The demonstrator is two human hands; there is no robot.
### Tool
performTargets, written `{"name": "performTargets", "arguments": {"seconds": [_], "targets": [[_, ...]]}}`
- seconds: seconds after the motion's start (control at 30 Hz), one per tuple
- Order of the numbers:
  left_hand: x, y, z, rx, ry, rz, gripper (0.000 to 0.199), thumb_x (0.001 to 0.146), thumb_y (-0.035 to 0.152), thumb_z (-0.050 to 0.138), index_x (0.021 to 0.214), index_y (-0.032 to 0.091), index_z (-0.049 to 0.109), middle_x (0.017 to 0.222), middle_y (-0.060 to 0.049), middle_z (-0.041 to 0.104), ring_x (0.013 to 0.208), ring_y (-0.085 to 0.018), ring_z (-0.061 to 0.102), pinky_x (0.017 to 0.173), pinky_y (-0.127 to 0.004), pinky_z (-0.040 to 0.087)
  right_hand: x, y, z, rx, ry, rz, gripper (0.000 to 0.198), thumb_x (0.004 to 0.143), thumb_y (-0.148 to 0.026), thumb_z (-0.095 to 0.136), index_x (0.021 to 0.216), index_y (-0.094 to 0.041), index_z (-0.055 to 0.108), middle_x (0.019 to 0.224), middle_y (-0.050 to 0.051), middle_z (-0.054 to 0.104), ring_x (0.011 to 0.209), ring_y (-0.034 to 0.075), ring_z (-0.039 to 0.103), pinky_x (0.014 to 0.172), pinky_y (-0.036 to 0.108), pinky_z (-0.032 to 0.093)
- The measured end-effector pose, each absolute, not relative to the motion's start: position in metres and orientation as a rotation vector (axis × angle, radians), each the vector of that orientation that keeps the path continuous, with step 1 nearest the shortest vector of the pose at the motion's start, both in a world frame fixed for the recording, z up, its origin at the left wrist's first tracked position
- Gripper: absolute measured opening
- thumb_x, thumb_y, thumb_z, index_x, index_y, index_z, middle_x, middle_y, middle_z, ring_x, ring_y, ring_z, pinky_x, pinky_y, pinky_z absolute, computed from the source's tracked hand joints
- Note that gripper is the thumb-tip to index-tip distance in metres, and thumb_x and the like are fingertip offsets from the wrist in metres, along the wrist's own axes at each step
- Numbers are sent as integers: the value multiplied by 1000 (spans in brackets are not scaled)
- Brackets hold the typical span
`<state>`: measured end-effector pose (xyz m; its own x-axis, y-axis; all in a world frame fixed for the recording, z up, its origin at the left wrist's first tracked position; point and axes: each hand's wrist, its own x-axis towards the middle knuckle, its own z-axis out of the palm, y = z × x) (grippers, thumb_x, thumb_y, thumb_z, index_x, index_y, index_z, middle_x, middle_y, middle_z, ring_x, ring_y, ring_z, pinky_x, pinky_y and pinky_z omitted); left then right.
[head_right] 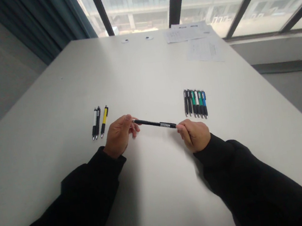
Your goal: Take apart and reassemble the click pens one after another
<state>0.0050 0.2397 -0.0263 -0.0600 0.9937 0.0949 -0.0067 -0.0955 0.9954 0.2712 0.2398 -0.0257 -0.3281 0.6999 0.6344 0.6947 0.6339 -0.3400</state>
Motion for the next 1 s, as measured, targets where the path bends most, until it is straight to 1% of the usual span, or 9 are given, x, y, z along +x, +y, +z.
{"name": "performTargets", "arguments": {"seconds": [0.2,0.37,0.43,0.5,0.57,0.63,0.73,0.87,1.0], "targets": [[13,238,-19,994,932,1403,54,84,67,61,87,14,70,97,-11,75,68,-15,68,58,-26,54,262,238,-18,-933,-2240,81,40,105,-37,38,73,-21,57,48,-4,55,40,11,50,47,25,33],[28,234,-11,773,658,1302,47,74,60,77,89,15,70,91,-7,74,85,-17,70,82,-33,57,244,231,-18,-860,-2414,310,41,106,-34,35,73,-20,54,52,-3,56,43,11,48,50,26,29],[31,231,-9,767,658,1237,41,76,52,80,88,14,69,81,-4,71,79,-15,68,79,-30,57,239,230,-20,-826,-2492,450,47,106,-39,32,68,-20,51,52,-1,55,43,11,46,50,28,27],[31,229,-8,785,702,1146,38,79,50,78,83,14,65,68,1,65,60,-10,61,61,-23,53,238,230,-20,-795,-2479,680,51,105,-46,31,65,-20,49,52,0,54,45,11,45,50,28,29],[28,227,-6,850,770,1001,38,81,49,75,85,14,62,58,4,58,43,-6,49,43,-18,40,240,232,-20,-845,-2295,985,52,104,-52,30,71,-19,54,54,0,56,45,11,47,49,26,33],[25,226,-5,965,823,810,38,80,46,76,95,14,63,54,5,58,37,-5,43,37,-16,31,244,235,-19,-936,-2019,1257,53,103,-56,29,82,-18,59,55,-1,58,43,10,47,46,24,35],[22,226,-4,1105,829,594,45,80,43,76,110,13,61,55,2,64,38,-6,46,38,-17,35,249,240,-20,-1011,-1828,1462,49,100,-58,40,81,-18,59,55,-2,58,42,9,45,43,23,34],[20,228,-6,1093,761,573,38,87,44,70,108,15,59,64,-1,69,39,-7,50,37,-17,36,249,242,-19,-1025,-1893,1493,44,97,-53,52,70,-18,56,53,-3,56,42,8,44,44,22,35],[21,228,-14,1019,643,698,33,90,39,68,111,15,64,87,-9,74,60,-12,66,54,-22,51,246,242,-18,-1124,-1759,1459,48,98,-55,48,67,-19,54,47,-5,53,37,7,40,41,22,32]]}}
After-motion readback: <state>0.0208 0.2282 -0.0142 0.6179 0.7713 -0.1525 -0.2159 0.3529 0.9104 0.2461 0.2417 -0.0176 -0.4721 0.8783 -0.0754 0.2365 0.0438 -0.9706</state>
